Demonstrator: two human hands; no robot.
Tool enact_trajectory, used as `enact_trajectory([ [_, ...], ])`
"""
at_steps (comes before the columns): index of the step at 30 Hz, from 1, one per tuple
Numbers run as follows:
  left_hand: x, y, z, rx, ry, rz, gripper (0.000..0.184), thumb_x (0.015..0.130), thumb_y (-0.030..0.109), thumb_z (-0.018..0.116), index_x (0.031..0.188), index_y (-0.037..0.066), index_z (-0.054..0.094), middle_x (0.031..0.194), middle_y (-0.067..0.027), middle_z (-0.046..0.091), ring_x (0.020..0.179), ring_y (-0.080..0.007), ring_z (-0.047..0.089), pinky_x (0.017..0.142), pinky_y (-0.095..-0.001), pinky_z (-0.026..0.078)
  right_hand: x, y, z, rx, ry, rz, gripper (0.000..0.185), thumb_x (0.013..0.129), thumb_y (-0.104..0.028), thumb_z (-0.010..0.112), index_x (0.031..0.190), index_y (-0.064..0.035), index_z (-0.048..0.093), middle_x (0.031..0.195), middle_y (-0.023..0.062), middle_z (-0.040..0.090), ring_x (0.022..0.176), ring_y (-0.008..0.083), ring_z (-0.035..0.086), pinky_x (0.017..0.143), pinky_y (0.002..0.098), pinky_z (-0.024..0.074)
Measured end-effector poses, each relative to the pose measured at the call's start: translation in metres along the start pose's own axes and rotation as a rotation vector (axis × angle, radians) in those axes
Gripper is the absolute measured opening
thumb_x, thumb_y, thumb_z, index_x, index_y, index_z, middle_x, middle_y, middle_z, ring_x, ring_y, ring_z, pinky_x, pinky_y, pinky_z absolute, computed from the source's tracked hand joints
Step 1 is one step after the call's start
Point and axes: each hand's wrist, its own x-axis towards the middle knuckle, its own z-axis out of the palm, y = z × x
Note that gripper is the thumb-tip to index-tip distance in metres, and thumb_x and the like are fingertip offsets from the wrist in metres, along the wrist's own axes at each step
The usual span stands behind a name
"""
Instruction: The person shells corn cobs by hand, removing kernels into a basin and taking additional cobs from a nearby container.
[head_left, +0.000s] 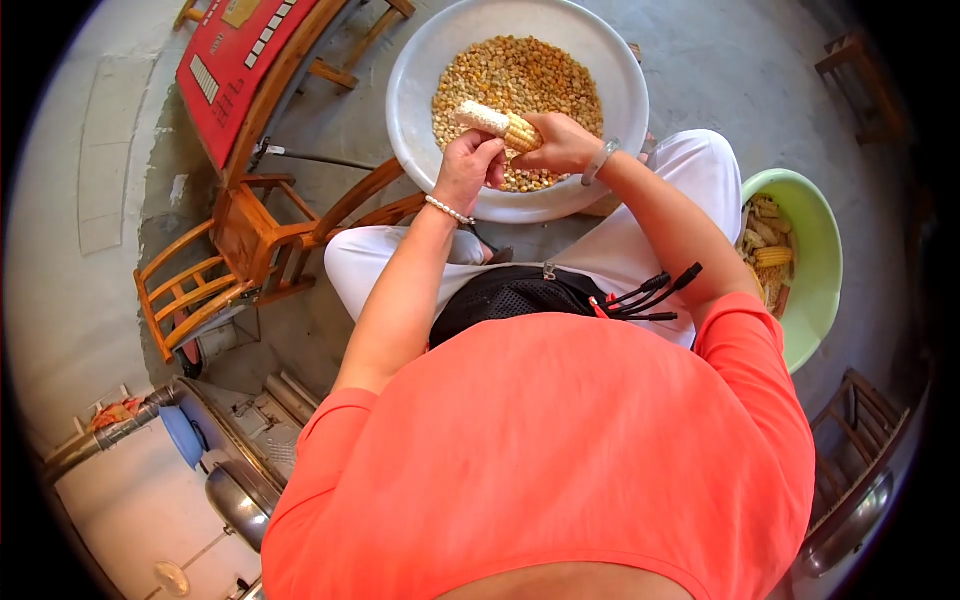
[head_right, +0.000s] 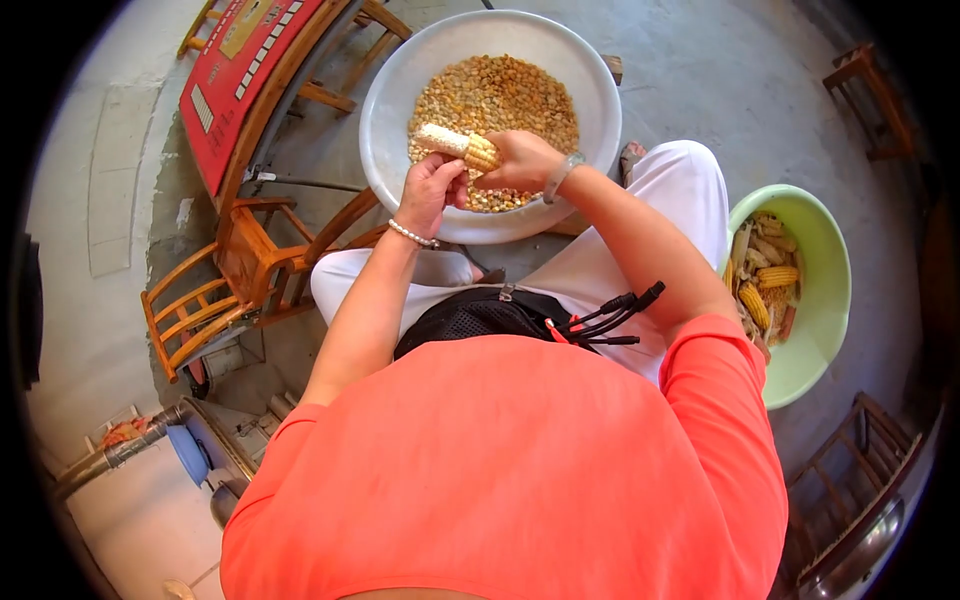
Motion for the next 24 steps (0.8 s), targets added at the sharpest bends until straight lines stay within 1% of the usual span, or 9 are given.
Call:
enact_trajectory([
  [1, 0.001, 0.001, 0.002, 0.011, 0.04, 0.02, 0.012, 0.086, 0.016, 0.053, 0.083, 0.004, 0.055, 0.07, -0.0036, 0.056, 0.049, -0.0106, 0.052, 0.043, -0.0216, 0.042, 0.0, -0.002, -0.002, 0.004, 0.002, 0.009, 0.039, 0.061, -0.029, 0.073, 0.086, -0.0024, 0.06, 0.07, 0.0175, 0.06, 0.066, 0.0279, 0.06, 0.062, 0.0369, 0.0462],
  [4, 0.002, 0.0, 0.006, 0.051, 0.119, 0.067, 0.013, 0.086, 0.015, 0.053, 0.09, 0.003, 0.054, 0.078, -0.0045, 0.057, 0.053, -0.0111, 0.055, 0.043, -0.0214, 0.043, -0.003, -0.003, -0.004, -0.045, 0.044, -0.006, 0.039, 0.062, -0.024, 0.073, 0.088, -0.001, 0.056, 0.072, 0.0151, 0.06, 0.067, 0.025, 0.059, 0.062, 0.0349, 0.0451],
  [6, 0.002, 0.0, 0.006, 0.082, 0.117, 0.082, 0.016, 0.086, 0.016, 0.053, 0.094, 0.003, 0.054, 0.082, -0.0052, 0.057, 0.054, -0.0113, 0.055, 0.042, -0.0213, 0.043, -0.001, 0.0, -0.002, -0.136, 0.086, -0.029, 0.041, 0.062, -0.025, 0.073, 0.091, -0.0017, 0.054, 0.074, 0.017, 0.06, 0.07, 0.0292, 0.06, 0.063, 0.0374, 0.0452],
  [11, 0.002, 0.005, 0.004, -0.012, 0.131, -0.045, 0.026, 0.085, 0.03, 0.057, 0.084, 0.004, 0.054, 0.068, -0.0041, 0.055, 0.047, -0.0111, 0.051, 0.038, -0.0222, 0.04, 0.0, 0.006, 0.007, -0.435, 0.102, -0.015, 0.047, 0.065, -0.03, 0.07, 0.099, -0.0064, 0.049, 0.076, 0.0197, 0.06, 0.075, 0.037, 0.058, 0.062, 0.0449, 0.0444],
  [14, 0.002, 0.007, 0.006, 0.024, 0.131, -0.086, 0.032, 0.084, 0.036, 0.059, 0.077, 0.005, 0.053, 0.06, -0.0028, 0.052, 0.042, -0.0109, 0.047, 0.037, -0.0225, 0.037, -0.007, -0.009, 0.004, -0.464, 0.135, -0.044, 0.038, 0.065, -0.027, 0.068, 0.089, -0.005, 0.049, 0.074, 0.0194, 0.059, 0.073, 0.0372, 0.058, 0.062, 0.0458, 0.0451],
  [18, 0.001, 0.006, 0.007, 0.011, 0.147, -0.095, 0.033, 0.084, 0.037, 0.059, 0.074, 0.006, 0.054, 0.057, -0.0018, 0.049, 0.041, -0.0105, 0.045, 0.036, -0.0227, 0.035, -0.011, -0.01, 0.004, -0.4, 0.139, -0.138, 0.042, 0.065, -0.03, 0.069, 0.095, -0.005, 0.051, 0.076, 0.0197, 0.06, 0.074, 0.0368, 0.059, 0.063, 0.0448, 0.0454],
  [20, 0.0, 0.007, 0.007, 0.013, 0.105, -0.041, 0.033, 0.084, 0.037, 0.059, 0.074, 0.006, 0.054, 0.056, -0.0015, 0.048, 0.041, -0.0103, 0.045, 0.036, -0.0227, 0.035, -0.009, -0.005, 0.005, -0.311, 0.152, -0.163, 0.045, 0.065, -0.031, 0.069, 0.098, -0.0047, 0.052, 0.077, 0.0199, 0.06, 0.074, 0.0369, 0.059, 0.064, 0.0443, 0.0455],
  [23, -0.002, 0.006, 0.005, 0.016, 0.08, -0.019, 0.034, 0.083, 0.039, 0.059, 0.075, 0.006, 0.054, 0.055, -0.0011, 0.047, 0.04, -0.0099, 0.044, 0.035, -0.0225, 0.034, -0.004, 0.002, 0.003, -0.222, 0.028, -0.171, 0.048, 0.064, -0.031, 0.07, 0.1, -0.0046, 0.053, 0.077, 0.0206, 0.06, 0.075, 0.0373, 0.058, 0.065, 0.044, 0.0454],
  [24, -0.002, 0.006, 0.005, 0.017, 0.074, -0.019, 0.035, 0.083, 0.04, 0.059, 0.074, 0.006, 0.054, 0.055, -0.001, 0.047, 0.04, -0.0098, 0.043, 0.035, -0.0225, 0.033, -0.004, 0.001, 0.003, -0.223, 0.033, -0.154, 0.046, 0.064, -0.031, 0.07, 0.098, -0.0045, 0.053, 0.076, 0.0206, 0.06, 0.075, 0.0375, 0.058, 0.065, 0.0442, 0.0452],
])
